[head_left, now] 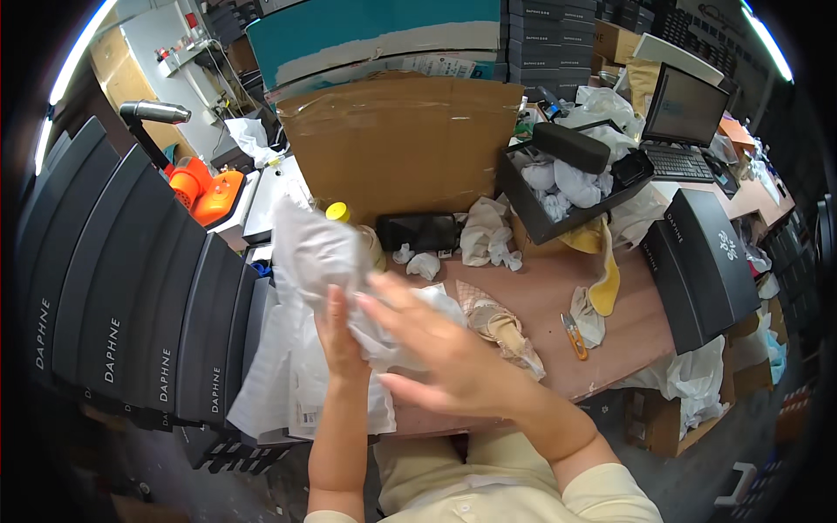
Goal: Cleaning, inspecting, and packing finished shoes into boxes for shipment.
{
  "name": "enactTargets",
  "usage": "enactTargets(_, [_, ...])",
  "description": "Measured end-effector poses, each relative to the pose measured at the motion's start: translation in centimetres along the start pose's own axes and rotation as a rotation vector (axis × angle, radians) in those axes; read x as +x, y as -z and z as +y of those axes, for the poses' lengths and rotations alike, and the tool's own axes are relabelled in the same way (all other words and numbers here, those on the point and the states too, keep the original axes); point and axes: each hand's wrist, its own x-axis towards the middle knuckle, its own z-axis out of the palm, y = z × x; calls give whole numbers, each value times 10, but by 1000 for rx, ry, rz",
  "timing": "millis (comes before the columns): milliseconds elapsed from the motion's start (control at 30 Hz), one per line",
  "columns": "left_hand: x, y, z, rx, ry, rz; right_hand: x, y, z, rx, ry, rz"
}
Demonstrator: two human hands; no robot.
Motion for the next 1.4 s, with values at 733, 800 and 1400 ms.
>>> enactTargets(733, [1,61,-19,-642,192,-257,-117,-22,11,781,-367,-358])
enactTargets(800, [-9,58,-16,-637,202,-138,-103,-11,6,697,-716,-208])
enactTargets(1400, [-54,47,29,327,80,-139,-133,-24,46,1233,-717,300])
